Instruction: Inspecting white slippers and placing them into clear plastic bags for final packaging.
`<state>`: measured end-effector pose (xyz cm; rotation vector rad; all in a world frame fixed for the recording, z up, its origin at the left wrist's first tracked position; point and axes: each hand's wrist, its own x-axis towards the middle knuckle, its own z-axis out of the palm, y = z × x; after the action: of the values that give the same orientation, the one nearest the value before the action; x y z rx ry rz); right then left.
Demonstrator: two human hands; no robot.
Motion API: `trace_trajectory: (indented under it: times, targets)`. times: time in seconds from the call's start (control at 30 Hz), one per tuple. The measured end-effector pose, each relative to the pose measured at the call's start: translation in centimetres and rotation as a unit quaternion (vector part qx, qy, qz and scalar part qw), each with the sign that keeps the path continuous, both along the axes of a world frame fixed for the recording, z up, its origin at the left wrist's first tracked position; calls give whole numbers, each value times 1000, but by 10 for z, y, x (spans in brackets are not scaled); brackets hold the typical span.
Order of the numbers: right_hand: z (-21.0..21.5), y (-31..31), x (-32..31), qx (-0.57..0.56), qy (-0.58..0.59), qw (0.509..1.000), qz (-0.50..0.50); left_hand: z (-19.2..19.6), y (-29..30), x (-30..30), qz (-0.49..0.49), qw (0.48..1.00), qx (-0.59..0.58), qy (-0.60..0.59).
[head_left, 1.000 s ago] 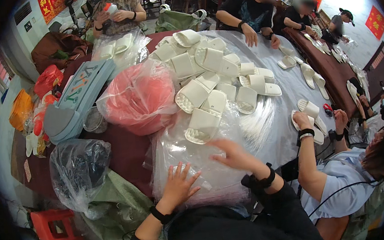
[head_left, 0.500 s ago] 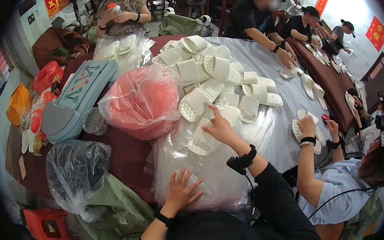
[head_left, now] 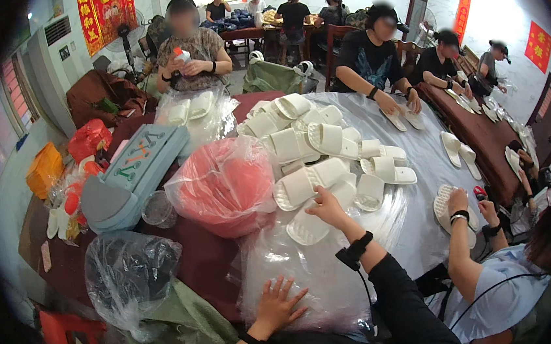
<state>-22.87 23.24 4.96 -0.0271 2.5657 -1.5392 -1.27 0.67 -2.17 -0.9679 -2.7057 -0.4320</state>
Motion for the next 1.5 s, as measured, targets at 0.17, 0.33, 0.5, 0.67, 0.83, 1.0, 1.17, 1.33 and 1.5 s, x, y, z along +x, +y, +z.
trace_trajectory:
  times: [0.17,0.33,0.5,0.67,0.83,1.0,1.17,1.33,1.5]
  targets:
    - [57,-16,50,-112,43,989,-87,-6,-4,3,11,1000,-11,2]
    - [52,-7,124,-192,19,976,-102,9,-1,1,6,1000,-15,-4]
    - [25,-20,172,-276,-29,951,-134,0,-2,-2,9,1000,2,-21]
    - [-14,-32,174,-411,-99,888,-180,3,-3,-3,-7,999,-32,-4]
    - [-26,-43,164,-473,-85,852,-207,-6,4,-3,8,999,-49,2]
    - [-3,-13,171,-134,-98,984,-58,0,5,2,6,999,-34,-11]
    - [11,-9,174,196,90,968,-126,2,3,1,9,998,-50,-25]
    - [-27,-22,154,237,167,954,-74,-1,2,0,5,999,-47,-14]
    - [-39,-35,133,241,200,940,-133,-2,0,-1,-5,997,-47,-53]
